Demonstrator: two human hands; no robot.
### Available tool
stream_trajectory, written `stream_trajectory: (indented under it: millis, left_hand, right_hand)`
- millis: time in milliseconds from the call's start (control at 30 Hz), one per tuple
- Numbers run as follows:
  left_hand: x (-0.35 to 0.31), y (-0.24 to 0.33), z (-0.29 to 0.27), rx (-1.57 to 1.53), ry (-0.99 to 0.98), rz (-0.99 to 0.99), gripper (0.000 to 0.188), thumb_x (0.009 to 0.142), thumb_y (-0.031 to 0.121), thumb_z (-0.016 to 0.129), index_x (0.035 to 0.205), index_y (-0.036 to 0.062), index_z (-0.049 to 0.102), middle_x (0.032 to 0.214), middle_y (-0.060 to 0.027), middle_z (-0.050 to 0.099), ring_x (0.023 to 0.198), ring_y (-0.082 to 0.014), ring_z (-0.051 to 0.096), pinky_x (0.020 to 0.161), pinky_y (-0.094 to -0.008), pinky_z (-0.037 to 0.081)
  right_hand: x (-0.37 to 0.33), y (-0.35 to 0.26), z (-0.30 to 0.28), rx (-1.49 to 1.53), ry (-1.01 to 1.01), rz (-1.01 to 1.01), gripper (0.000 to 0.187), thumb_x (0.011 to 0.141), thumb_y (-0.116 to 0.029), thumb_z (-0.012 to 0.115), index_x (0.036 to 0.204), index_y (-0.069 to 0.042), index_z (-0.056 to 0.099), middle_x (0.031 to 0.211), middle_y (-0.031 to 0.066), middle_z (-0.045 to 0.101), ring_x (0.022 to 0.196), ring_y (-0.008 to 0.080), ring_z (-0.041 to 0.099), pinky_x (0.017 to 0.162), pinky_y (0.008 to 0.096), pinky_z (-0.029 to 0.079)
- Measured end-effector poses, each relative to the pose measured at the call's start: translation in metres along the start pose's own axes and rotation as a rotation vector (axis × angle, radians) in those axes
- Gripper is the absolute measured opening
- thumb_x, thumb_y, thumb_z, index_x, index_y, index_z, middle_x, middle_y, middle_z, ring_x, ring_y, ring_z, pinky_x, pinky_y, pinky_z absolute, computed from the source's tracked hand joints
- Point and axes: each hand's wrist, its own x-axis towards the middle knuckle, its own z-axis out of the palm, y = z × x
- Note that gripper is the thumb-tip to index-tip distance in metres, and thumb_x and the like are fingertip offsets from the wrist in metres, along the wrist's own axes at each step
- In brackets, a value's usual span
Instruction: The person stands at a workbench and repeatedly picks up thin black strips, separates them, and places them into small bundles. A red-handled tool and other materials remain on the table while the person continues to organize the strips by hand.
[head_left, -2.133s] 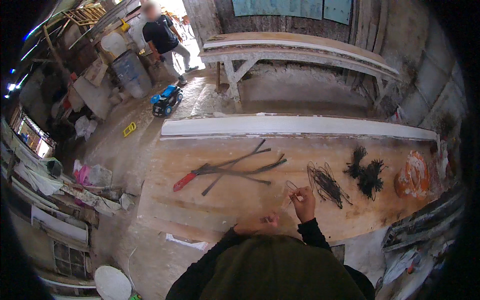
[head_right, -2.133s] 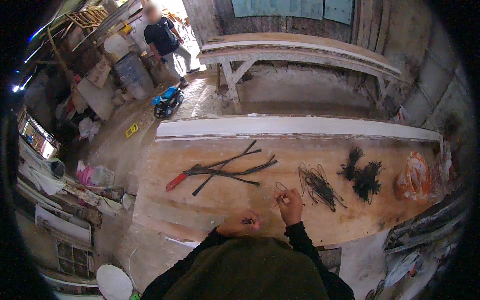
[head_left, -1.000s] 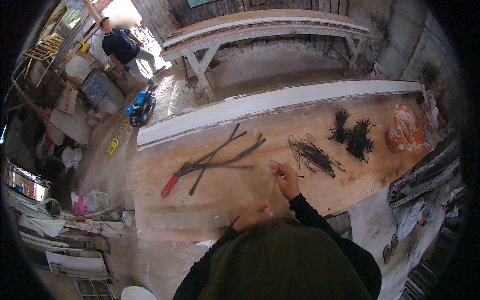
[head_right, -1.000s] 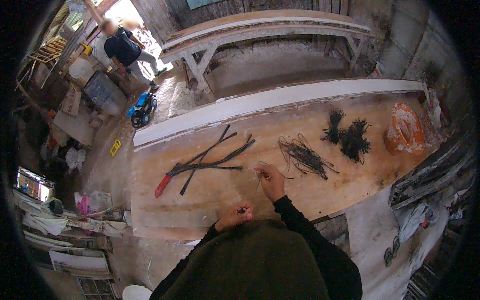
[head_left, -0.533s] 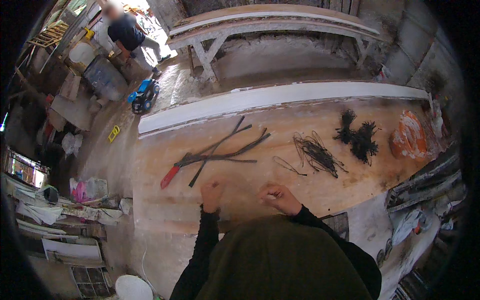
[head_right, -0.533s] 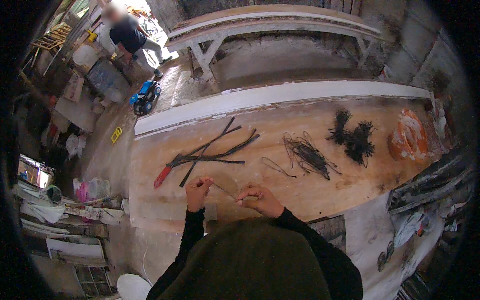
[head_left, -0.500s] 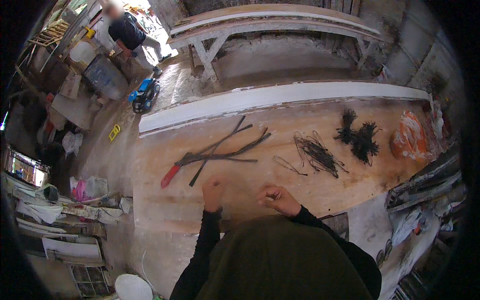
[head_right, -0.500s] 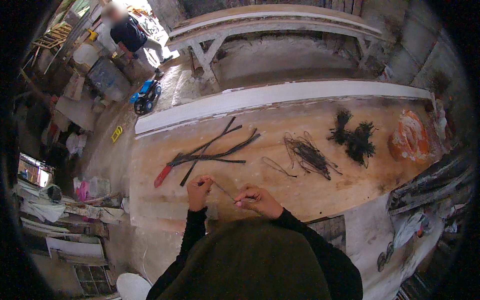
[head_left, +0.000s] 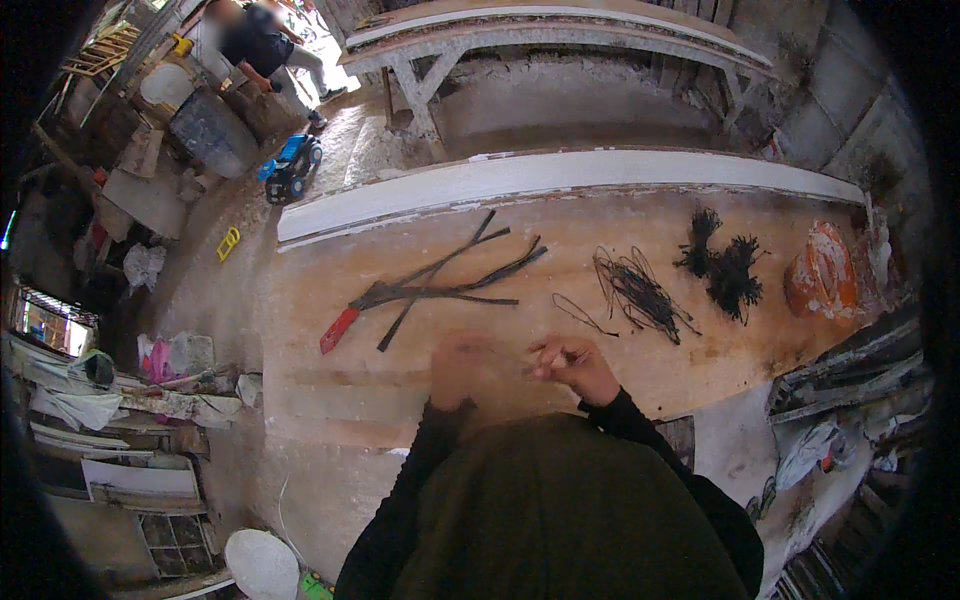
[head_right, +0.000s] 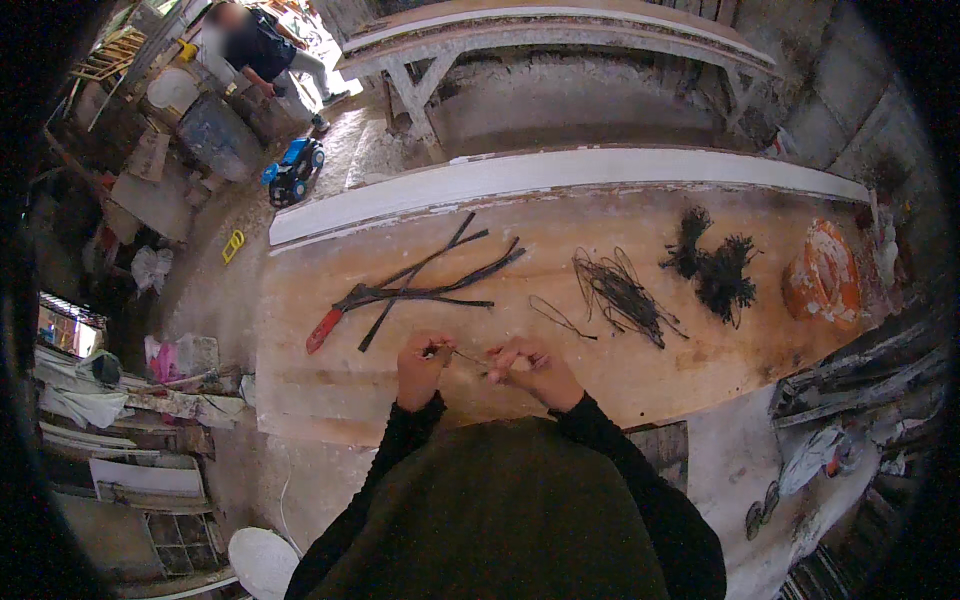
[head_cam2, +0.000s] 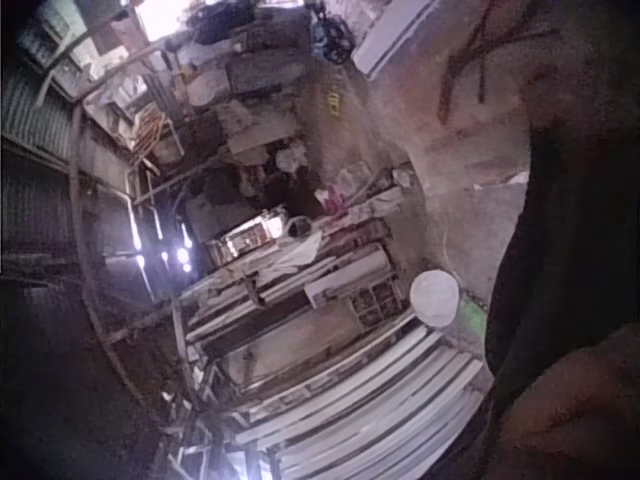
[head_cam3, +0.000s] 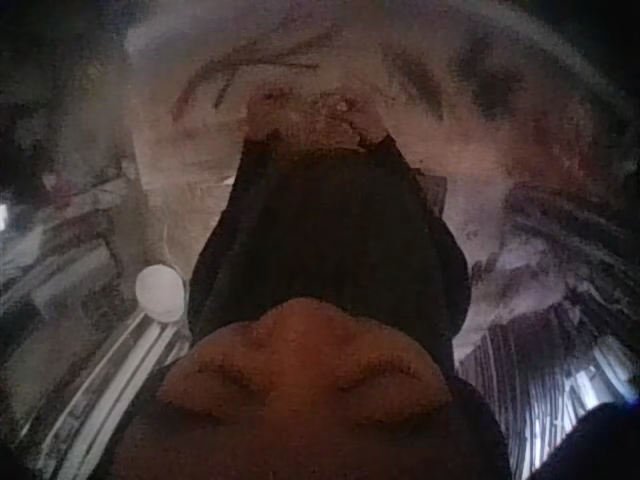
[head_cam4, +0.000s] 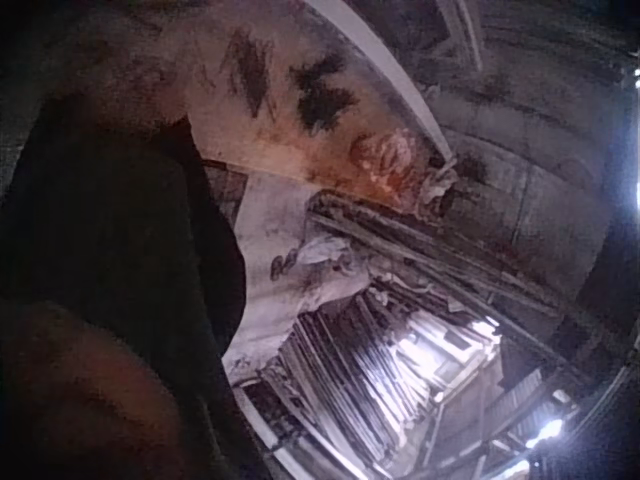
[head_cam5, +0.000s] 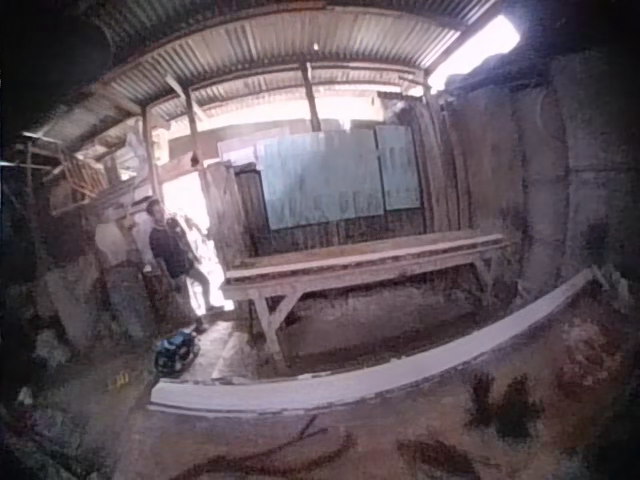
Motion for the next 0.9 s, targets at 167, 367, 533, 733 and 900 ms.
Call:
stream_trajectory:
  millis: [167,367,533,733,900]
  left_hand:
    - [-0.028,0.017,0.020,0.084,-0.446,0.108,0.011,0.079,0.013,0.061,0.087,0.0055,0.058,0.086,-0.0039,0.057,0.080,-0.0146,0.052,0.071,-0.0281,0.041]
    - [-0.037,0.033,0.050,0.039,-0.735,0.113,0.016,0.080,0.022,0.059,0.077,0.0077,0.051,0.093,-0.0056,0.054,0.088,-0.0185,0.050,0.079,-0.0300,0.038]
    - [-0.027,0.000,0.039,-0.089,-0.750,0.080,0.014,0.081,0.018,0.056,0.087,0.0059,0.054,0.093,-0.0030,0.054,0.082,-0.0108,0.051,0.064,-0.0245,0.040]
    - [0.004,-0.005,-0.034,-0.012,-0.253,-0.243,0.013,0.078,0.011,0.059,0.090,0.0054,0.060,0.081,-0.0026,0.060,0.068,-0.0093,0.055,0.051,-0.0205,0.040]
    - [0.035,-0.046,-0.059,0.006,0.050,-0.183,0.010,0.079,0.012,0.059,0.082,0.0028,0.060,0.071,-0.0028,0.059,0.057,-0.0093,0.052,0.047,-0.0210,0.040]
  right_hand:
    - [0.011,0.020,-0.023,-0.851,0.484,-0.093,0.013,0.071,0.001,0.062,0.068,-0.003,0.051,0.068,0.0044,0.053,0.079,0.0149,0.054,0.069,0.0270,0.042]
    - [0.018,0.064,-0.032,-0.556,0.752,-0.106,0.014,0.073,-0.009,0.063,0.074,-0.001,0.052,0.070,0.0057,0.054,0.067,0.0127,0.052,0.064,0.0253,0.041]
    - [0.006,0.089,-0.043,-0.680,0.592,-0.064,0.012,0.072,-0.014,0.065,0.079,-0.004,0.061,0.072,0.0065,0.054,0.069,0.0171,0.052,0.062,0.0283,0.041]
    - [0.003,0.062,-0.029,-0.741,0.275,-0.131,0.019,0.071,-0.024,0.067,0.071,-0.006,0.061,0.069,0.0083,0.050,0.064,0.0238,0.050,0.057,0.0340,0.040]
    - [0.014,0.049,0.023,-0.796,-0.125,-0.110,0.016,0.074,-0.020,0.063,0.066,-0.006,0.059,0.061,0.0102,0.048,0.057,0.0274,0.051,0.051,0.0379,0.038]
